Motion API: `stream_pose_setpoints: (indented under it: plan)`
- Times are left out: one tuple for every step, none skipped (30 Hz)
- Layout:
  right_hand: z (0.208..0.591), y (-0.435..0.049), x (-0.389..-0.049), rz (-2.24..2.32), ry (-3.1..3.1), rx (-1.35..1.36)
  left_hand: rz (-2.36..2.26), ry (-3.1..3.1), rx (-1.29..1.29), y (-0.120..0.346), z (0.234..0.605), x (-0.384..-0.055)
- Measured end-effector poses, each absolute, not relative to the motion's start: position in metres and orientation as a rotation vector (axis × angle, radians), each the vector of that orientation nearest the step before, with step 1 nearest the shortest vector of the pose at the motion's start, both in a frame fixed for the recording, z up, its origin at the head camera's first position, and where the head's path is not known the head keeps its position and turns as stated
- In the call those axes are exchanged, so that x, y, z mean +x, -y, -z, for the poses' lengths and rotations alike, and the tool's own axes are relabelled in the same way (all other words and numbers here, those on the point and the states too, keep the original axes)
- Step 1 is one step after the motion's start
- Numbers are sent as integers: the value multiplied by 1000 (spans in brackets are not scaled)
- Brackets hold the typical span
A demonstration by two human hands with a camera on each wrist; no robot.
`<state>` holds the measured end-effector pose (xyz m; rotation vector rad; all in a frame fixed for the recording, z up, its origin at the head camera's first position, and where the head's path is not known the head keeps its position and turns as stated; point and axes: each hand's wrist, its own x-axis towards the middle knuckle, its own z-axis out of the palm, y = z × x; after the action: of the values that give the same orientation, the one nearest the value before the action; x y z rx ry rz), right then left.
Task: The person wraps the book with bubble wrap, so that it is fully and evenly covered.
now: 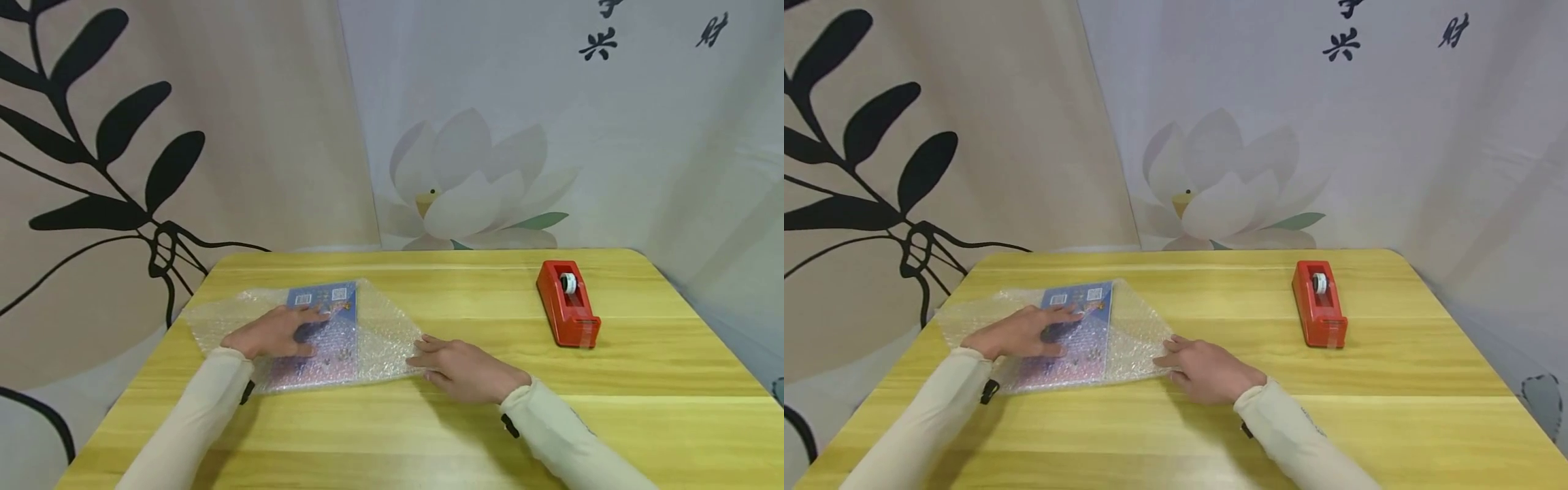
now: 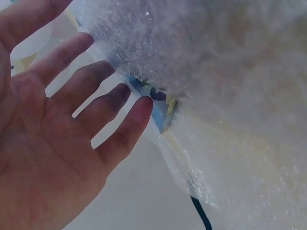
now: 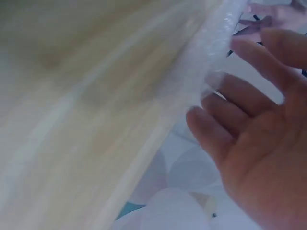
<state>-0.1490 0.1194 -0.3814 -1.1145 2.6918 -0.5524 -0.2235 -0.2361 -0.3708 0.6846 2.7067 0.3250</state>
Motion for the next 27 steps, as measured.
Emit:
stream_pose_setpoints:
  plan:
    - [383,-122,-150,577,-2702,-1097,-328,-2707,689,236,371,-224]
    - [385,-124,-150,599,-2715,-1079,-328,-2708,693,236,371,-224]
    - [387,-126,-151,621,-2724,-1059,-332,-2709,693,236,371,-224]
    - [389,-128,-151,634,-2735,-1046,-334,-2710,696,236,372,-224]
    - [391,-130,-151,649,-2743,-1038,-337,-2710,700,236,373,-223]
    - [392,-132,-150,657,-2750,-1031,-335,-2711,713,236,373,-223]
    - [393,-133,-150,672,-2754,-1025,-339,-2711,714,236,373,-223]
    - [394,-134,-150,689,-2758,-1022,-338,-2714,715,236,374,-223]
    - [395,-135,-150,709,-2761,-1020,-342,-2716,712,236,373,-222]
    - [395,-135,-151,730,-2761,-1021,-342,-2719,714,236,373,-222]
    - [395,-136,-151,749,-2757,-1014,-343,-2721,714,236,372,-222]
    - [395,-136,-152,765,-2750,-1003,-340,-2723,715,236,371,-222]
    - [394,-135,-153,786,-2740,-996,-344,-2725,705,236,371,-222]
    - [393,-135,-155,800,-2726,-984,-341,-2728,701,236,370,-222]
    - [392,-134,-156,819,-2707,-969,-341,-2728,695,237,370,-222]
    - [392,-134,-158,841,-2684,-948,-335,-2730,694,237,371,-222]
    - [391,-133,-159,868,-2657,-916,-328,-2730,695,237,371,-221]
    - [390,-132,-160,902,-2630,-881,-324,-2730,698,237,372,-221]
    - [390,-131,-161,941,-2607,-844,-324,-2729,701,237,372,-222]
    - [389,-131,-162,983,-2584,-805,-323,-2728,706,237,373,-222]
    - [389,-130,-163,1020,-2566,-768,-325,-2727,711,237,373,-222]
    - [389,-129,-163,1055,-2550,-737,-327,-2727,715,237,373,-222]
    - [388,-128,-163,1093,-2532,-706,-329,-2726,717,236,373,-222]
    - [388,-127,-163,1139,-2510,-663,-337,-2725,713,236,373,-222]
    - [387,-126,-163,1196,-2477,-609,-339,-2726,709,236,372,-223]
    - [387,-125,-163,1267,-2433,-544,-339,-2729,707,236,371,-223]
    - [386,-124,-163,1344,-2378,-478,-341,-2730,702,236,371,-223]
